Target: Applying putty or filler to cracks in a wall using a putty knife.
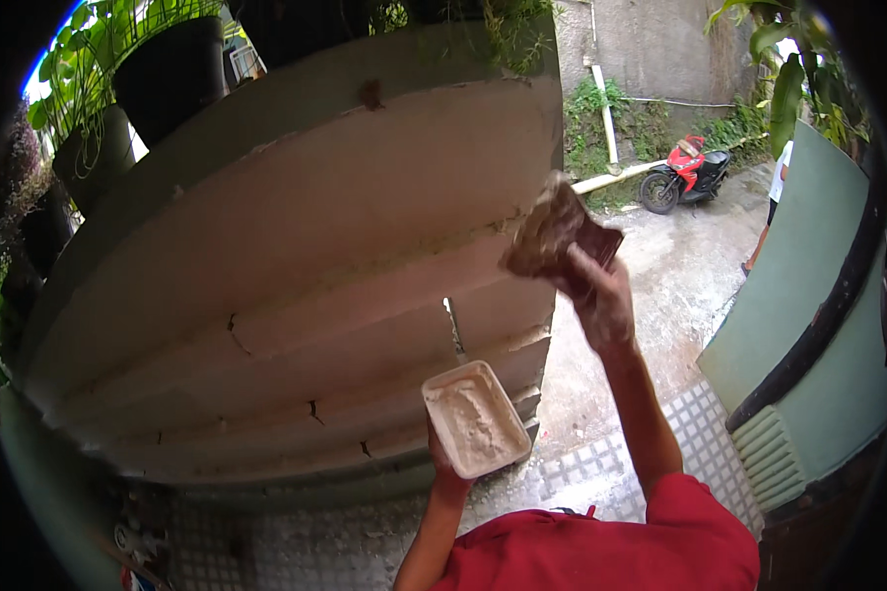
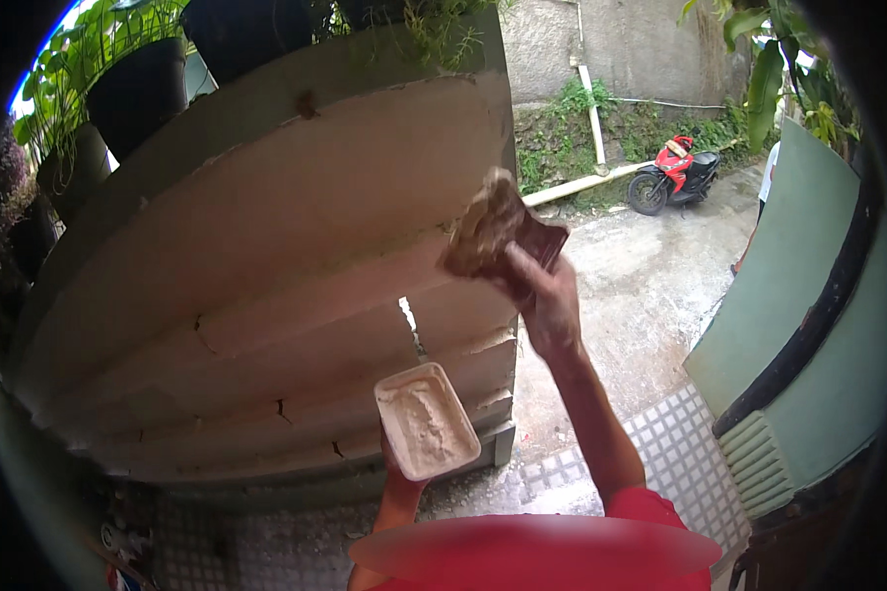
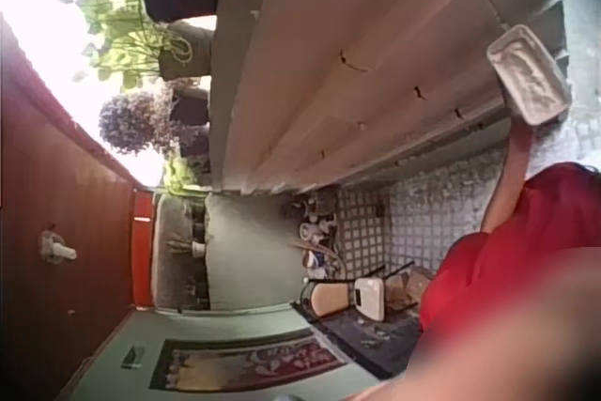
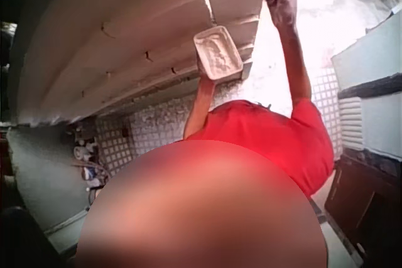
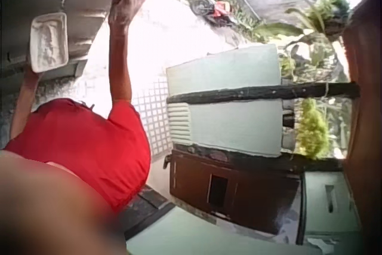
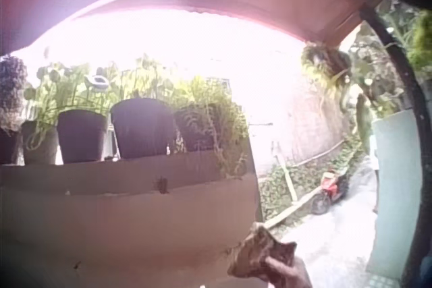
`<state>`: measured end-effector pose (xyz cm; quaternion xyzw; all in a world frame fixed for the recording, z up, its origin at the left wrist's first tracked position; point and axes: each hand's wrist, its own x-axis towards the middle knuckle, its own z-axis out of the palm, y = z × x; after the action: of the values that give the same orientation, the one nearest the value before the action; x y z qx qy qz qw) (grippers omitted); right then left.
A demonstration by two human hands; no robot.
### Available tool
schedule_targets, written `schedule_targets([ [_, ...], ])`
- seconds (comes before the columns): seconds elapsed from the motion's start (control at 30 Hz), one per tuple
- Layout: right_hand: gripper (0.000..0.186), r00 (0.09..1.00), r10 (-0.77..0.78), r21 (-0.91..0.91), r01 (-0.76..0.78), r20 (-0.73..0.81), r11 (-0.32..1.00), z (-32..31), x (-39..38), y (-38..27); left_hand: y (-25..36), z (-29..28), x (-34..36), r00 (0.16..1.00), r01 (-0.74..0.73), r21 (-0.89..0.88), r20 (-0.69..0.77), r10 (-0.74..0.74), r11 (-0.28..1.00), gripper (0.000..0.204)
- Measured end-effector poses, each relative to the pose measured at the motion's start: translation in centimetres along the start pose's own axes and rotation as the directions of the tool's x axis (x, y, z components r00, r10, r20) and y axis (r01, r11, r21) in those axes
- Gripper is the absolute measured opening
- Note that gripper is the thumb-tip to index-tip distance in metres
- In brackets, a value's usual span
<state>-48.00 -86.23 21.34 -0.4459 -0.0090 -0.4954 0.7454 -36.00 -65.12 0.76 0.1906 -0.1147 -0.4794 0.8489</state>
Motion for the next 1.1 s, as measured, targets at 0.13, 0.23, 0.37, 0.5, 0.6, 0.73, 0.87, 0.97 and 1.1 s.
schedule_targets([
  [0.13, 0.029, 0.912, -0.408, -0.419, 0.389, 0.047, 0.820, -0.2, 6.2, -2.7, -0.3, -0.6, -0.4, 1.000, 0.030, -0.070, 0.000, -0.030, 0.997, 0.062],
  [0.23, 0.029, 0.742, -0.610, -0.684, 0.600, 0.279, 0.416, 2.2, 9.6, -4.0, -0.3, -2.0, -0.6, 0.996, -0.015, -0.071, -0.094, 0.008, 0.997, 0.063],
  [0.37, 0.041, 0.434, -0.616, -0.724, 0.590, 0.657, -0.357, 4.9, 13.5, -3.4, 0.5, -3.7, -1.7, 0.995, -0.071, 0.005, -0.067, 0.071, 0.997, 0.064],
  [0.5, 0.039, 0.356, -0.608, -0.680, 0.574, 0.709, -0.457, 2.9, 18.4, -6.9, 0.2, 0.6, -1.9, 0.992, -0.106, 0.029, -0.066, 0.108, 0.994, 0.062],
  [0.6, 0.040, 0.320, -0.605, -0.649, 0.604, 0.729, -0.462, 2.0, 20.5, -8.7, 0.1, 1.9, -2.4, 0.982, -0.127, 0.024, -0.141, 0.129, 0.992, 0.060],
  [0.73, 0.045, 0.319, -0.598, -0.635, 0.633, 0.735, -0.443, 0.9, 20.7, -8.4, -0.2, -0.8, -0.6, 0.985, -0.163, -0.066, 0.037, 0.166, 0.984, 0.060],
  [0.87, 0.046, 0.366, -0.536, -0.627, 0.627, 0.761, -0.462, -0.3, 20.2, -6.1, -0.3, -7.4, 3.3, 0.602, -0.285, -0.145, 0.742, 0.295, 0.947, 0.060],
  [0.97, 0.046, 0.430, -0.464, -0.629, 0.597, 0.774, -0.497, -3.6, 19.5, -6.0, -0.9, -4.0, 0.5, 0.882, -0.180, -0.192, 0.402, 0.245, 0.965, 0.059],
  [1.1, 0.042, 0.489, -0.381, -0.620, 0.646, 0.784, -0.446, -3.0, 17.6, -5.6, 0.1, 0.6, -1.6, 0.949, -0.154, 0.053, -0.270, 0.162, 0.987, 0.056],
])
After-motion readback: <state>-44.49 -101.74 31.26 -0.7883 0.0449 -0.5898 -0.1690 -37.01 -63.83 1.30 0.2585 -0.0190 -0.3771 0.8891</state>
